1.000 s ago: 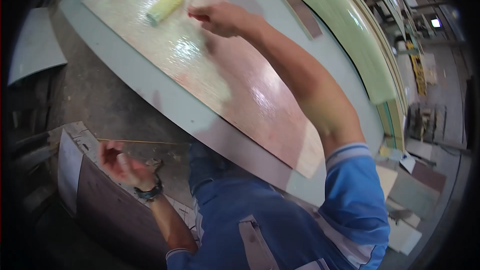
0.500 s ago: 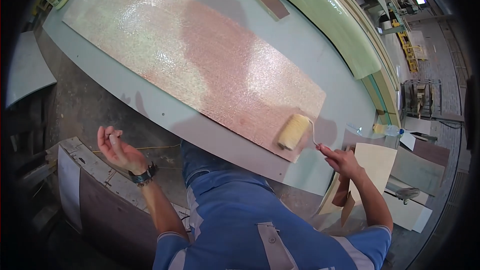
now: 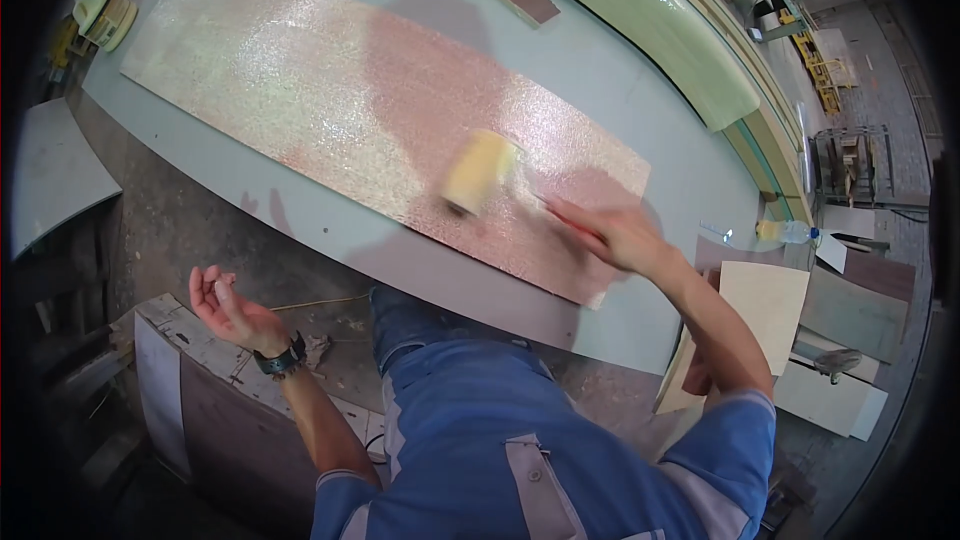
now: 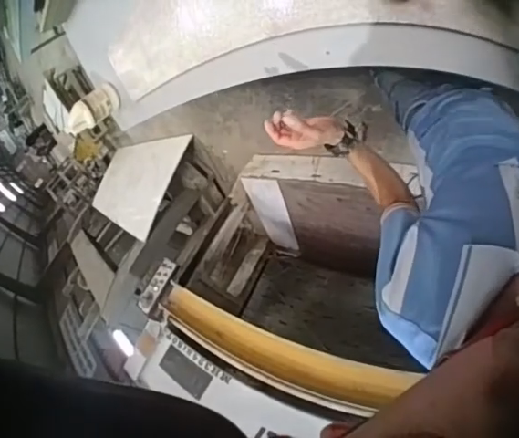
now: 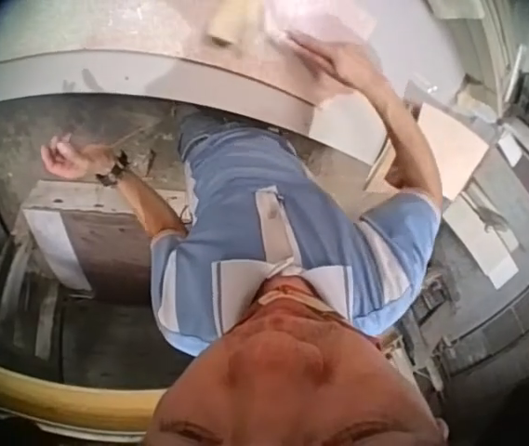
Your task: Applying glue to a wooden panel using a roller and then attaching a veneer sheet.
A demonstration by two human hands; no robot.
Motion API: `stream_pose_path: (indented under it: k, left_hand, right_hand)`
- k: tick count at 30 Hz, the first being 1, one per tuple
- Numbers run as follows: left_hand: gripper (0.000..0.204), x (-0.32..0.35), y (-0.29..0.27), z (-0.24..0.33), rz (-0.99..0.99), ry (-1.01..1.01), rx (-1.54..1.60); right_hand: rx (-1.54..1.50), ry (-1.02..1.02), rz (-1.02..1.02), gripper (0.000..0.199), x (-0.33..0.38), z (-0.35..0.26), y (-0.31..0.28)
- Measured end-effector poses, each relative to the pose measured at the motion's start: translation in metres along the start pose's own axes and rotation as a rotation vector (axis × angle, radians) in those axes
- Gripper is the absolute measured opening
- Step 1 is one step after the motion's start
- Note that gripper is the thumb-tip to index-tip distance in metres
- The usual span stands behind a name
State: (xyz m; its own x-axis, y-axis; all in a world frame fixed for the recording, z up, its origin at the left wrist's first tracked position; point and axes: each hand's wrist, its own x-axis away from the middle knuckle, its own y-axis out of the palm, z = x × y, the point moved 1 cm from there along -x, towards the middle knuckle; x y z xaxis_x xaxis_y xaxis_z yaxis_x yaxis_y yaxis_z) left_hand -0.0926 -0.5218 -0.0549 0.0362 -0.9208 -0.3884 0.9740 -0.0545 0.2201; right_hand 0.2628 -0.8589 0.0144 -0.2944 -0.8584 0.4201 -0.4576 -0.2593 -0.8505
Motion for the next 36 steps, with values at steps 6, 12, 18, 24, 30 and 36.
stream_pose_path:
  k: [6, 12, 18, 24, 30, 36]
  left_hand:
    - [0.036, 0.003, -0.024, -0.011, 0.135, -0.105, 0.018]
    - [0.039, -0.007, -0.019, -0.004, 0.145, -0.097, -0.008]
    - [0.039, -0.031, -0.04, 0.005, 0.164, -0.007, -0.028]
    - [0.038, -0.061, -0.051, -0.002, 0.156, -0.012, -0.03]
    - [0.037, -0.069, -0.07, -0.017, 0.198, -0.034, -0.075]
    - [0.035, -0.051, -0.037, -0.032, 0.178, -0.11, 0.045]
  right_hand:
    - [0.073, 0.01, 0.032, 0.058, 0.163, 0.061, 0.038]
    - [0.189, -0.137, 0.034, 0.051, 0.006, -0.005, 0.0]
    - [0.029, -0.336, 0.157, 0.049, -0.263, -0.186, -0.038]
    - [0.062, -0.354, 0.233, 0.048, -0.34, -0.245, -0.047]
    - [0.011, -0.159, 0.029, 0.045, -0.136, -0.156, -0.013]
    - [0.213, 0.123, -0.056, 0.059, 0.111, -0.047, 0.031]
